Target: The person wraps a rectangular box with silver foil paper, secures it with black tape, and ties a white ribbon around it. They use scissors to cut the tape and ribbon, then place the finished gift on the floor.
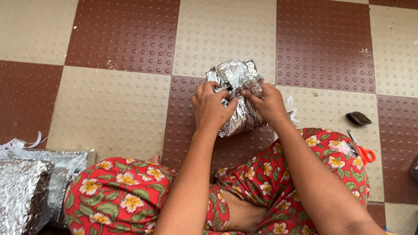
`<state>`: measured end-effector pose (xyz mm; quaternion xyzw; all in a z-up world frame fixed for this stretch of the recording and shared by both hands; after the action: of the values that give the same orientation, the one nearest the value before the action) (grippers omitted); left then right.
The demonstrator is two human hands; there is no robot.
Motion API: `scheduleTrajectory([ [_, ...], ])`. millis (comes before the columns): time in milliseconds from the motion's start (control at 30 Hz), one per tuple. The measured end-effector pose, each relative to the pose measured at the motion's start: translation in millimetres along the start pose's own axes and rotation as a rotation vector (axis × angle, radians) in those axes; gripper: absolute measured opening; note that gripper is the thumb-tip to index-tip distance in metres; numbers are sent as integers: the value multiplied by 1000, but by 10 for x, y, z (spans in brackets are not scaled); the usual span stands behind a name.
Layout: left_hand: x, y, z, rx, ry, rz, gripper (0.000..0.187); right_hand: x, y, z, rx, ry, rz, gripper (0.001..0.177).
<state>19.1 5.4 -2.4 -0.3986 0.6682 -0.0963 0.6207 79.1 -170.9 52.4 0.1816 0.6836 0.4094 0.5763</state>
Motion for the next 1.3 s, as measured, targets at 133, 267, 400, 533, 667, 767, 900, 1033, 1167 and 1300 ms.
scheduleTrajectory([
  [133,-389,-283,-88,51,-131,-103,28,4,-20,-1,-126,-34,45,38],
  [267,-481,-388,-29,221,-189,-21,28,28,-55,16,-139,-40,95,37],
  [400,-332,-319,-99,326,-296,-33,27,42,-77,-12,-185,-77,97,35],
  [533,-236,-259,-166,312,-363,-106,26,86,-103,-51,-140,-110,169,32],
  [667,-216,-260,-169,308,-351,-86,28,134,-126,-67,-121,-130,237,29],
  [767,-207,-252,-152,289,-319,-105,31,144,-124,-66,-115,-137,247,27],
  [900,-211,-232,-122,225,-365,-167,31,131,-40,-55,-148,-161,209,28],
  [1033,-191,-233,-87,183,-326,-127,30,91,43,-11,-70,-187,52,35],
  [1167,-206,-255,-77,178,-351,-126,28,55,143,113,-227,-256,-205,40],
  [1300,-230,-274,-88,227,-474,-171,24,84,156,201,-278,-196,-429,44],
])
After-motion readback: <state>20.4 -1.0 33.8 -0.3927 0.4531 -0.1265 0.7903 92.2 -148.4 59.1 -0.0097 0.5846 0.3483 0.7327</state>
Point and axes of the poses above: each hand's wrist, its own z-axis towards the middle knuckle, its own x-axis out of the palm, y = z × x, the point moved 2 cm from there along z, towards the middle knuckle, and after that the axes turned 8 degrees about -x, right-handed, at the moved point
